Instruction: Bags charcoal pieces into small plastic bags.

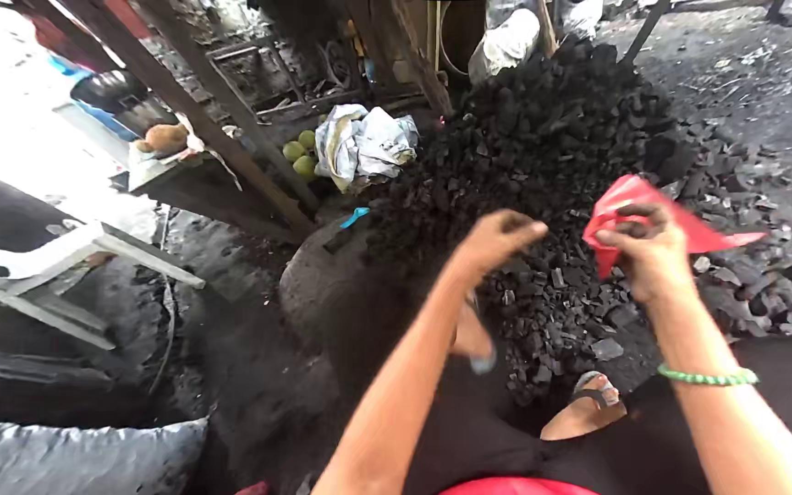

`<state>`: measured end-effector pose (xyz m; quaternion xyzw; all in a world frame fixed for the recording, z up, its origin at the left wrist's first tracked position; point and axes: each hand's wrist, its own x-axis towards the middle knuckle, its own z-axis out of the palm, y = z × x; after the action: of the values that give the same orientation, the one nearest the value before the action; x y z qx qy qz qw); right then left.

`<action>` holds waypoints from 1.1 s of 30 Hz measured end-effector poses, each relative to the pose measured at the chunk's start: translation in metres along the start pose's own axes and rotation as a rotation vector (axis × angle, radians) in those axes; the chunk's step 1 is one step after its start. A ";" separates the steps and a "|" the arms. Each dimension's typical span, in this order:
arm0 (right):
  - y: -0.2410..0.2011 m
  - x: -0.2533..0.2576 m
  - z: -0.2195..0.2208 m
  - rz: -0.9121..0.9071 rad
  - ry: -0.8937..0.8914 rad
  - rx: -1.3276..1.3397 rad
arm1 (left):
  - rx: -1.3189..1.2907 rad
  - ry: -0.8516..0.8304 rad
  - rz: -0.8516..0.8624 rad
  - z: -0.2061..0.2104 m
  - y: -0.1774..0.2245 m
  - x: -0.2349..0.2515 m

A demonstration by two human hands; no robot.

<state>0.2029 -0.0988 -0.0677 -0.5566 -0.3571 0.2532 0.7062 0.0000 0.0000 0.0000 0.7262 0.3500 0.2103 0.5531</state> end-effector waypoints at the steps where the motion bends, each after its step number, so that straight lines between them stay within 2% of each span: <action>1: 0.007 -0.002 0.012 0.057 -0.029 0.022 | -0.002 -0.069 -0.049 0.018 -0.008 0.011; 4: 0.029 -0.008 0.036 0.231 -0.101 0.051 | -0.078 -0.154 -0.175 0.051 -0.035 0.030; 8: 0.044 -0.009 0.043 0.465 -0.174 0.157 | -0.208 -0.164 -0.212 0.053 -0.069 0.034; 10: 0.051 -0.006 0.039 0.501 -0.180 0.212 | -0.318 -0.184 -0.261 0.050 -0.077 0.040; 13: 0.062 0.000 0.034 0.450 -0.104 0.180 | -0.397 -0.135 -0.309 0.048 -0.087 0.051; 15: 0.071 0.000 0.032 0.400 -0.112 0.067 | -0.234 -0.085 -0.318 0.046 -0.098 0.058; 19: 0.073 -0.003 0.035 0.286 -0.256 -0.309 | 0.388 0.048 -0.306 0.038 -0.111 0.065; 21: 0.075 -0.006 0.040 0.216 -0.312 -0.529 | 0.569 0.108 -0.334 0.034 -0.111 0.065; 23: 0.082 -0.006 0.047 0.170 -0.303 -0.676 | 0.627 0.140 -0.376 0.030 -0.114 0.067; 28: 0.090 -0.007 0.060 0.107 -0.239 -0.884 | 0.688 0.200 -0.345 0.025 -0.114 0.069; 33: 0.088 -0.003 0.074 0.144 -0.246 -1.003 | 0.721 0.186 -0.425 0.018 -0.105 0.078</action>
<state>0.1465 -0.0346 -0.1443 -0.8157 -0.4757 0.1625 0.2863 0.0354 0.0613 -0.1116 0.7629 0.5912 0.0203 0.2609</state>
